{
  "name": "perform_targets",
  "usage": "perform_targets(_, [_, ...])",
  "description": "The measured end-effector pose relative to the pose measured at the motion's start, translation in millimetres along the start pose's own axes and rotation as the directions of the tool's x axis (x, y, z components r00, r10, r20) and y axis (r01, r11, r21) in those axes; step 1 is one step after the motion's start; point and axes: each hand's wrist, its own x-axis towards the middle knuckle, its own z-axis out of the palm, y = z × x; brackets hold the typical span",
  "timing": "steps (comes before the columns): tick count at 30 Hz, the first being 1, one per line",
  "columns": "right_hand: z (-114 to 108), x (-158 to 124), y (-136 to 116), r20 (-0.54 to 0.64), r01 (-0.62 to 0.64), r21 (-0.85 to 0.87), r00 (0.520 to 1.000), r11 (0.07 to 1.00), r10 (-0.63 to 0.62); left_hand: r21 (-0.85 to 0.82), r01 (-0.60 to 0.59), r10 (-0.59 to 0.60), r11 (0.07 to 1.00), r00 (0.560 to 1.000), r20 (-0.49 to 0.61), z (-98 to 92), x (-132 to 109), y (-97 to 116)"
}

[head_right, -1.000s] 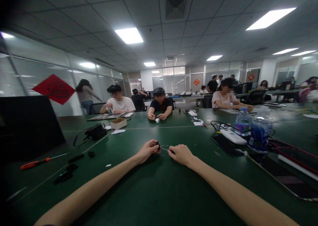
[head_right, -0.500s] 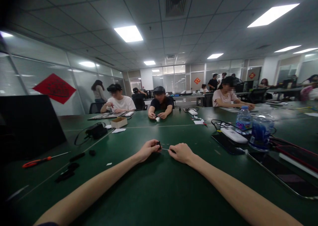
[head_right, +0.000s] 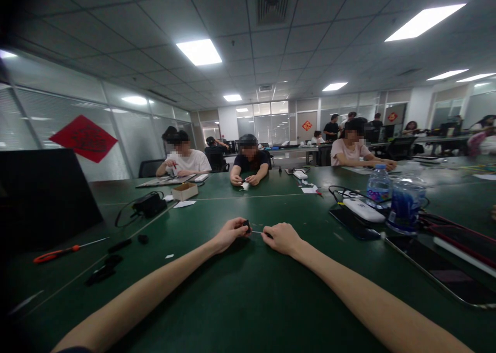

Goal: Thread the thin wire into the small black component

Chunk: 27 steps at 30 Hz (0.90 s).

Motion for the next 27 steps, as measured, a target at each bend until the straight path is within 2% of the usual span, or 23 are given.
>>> perform_targets(17, [0.7,-0.8,-0.5,-0.004,-0.017,-0.052,1.000,0.998,0.017,0.047,0.000,-0.001,0.999,1.000,0.018,3.2,-1.6,6.7])
perform_targets(22, [2.7,-0.6,-1.3,-0.013,-0.025,-0.019,1.000,1.000,0.025,0.059,0.005,-0.005,0.998,1.000,0.000,4.3,-2.4,10.5])
perform_targets(24, [4.7,0.5,0.3,-0.040,-0.071,0.000,0.997,0.997,0.071,0.061,0.011,-0.012,0.998,1.000,0.023,5.0,-2.9,11.9])
perform_targets(27, [7.4,2.7,3.9,-0.107,-0.226,0.061,0.967,0.972,0.232,0.061,0.032,-0.041,0.998,0.988,0.152,6.2,-3.4,12.7])
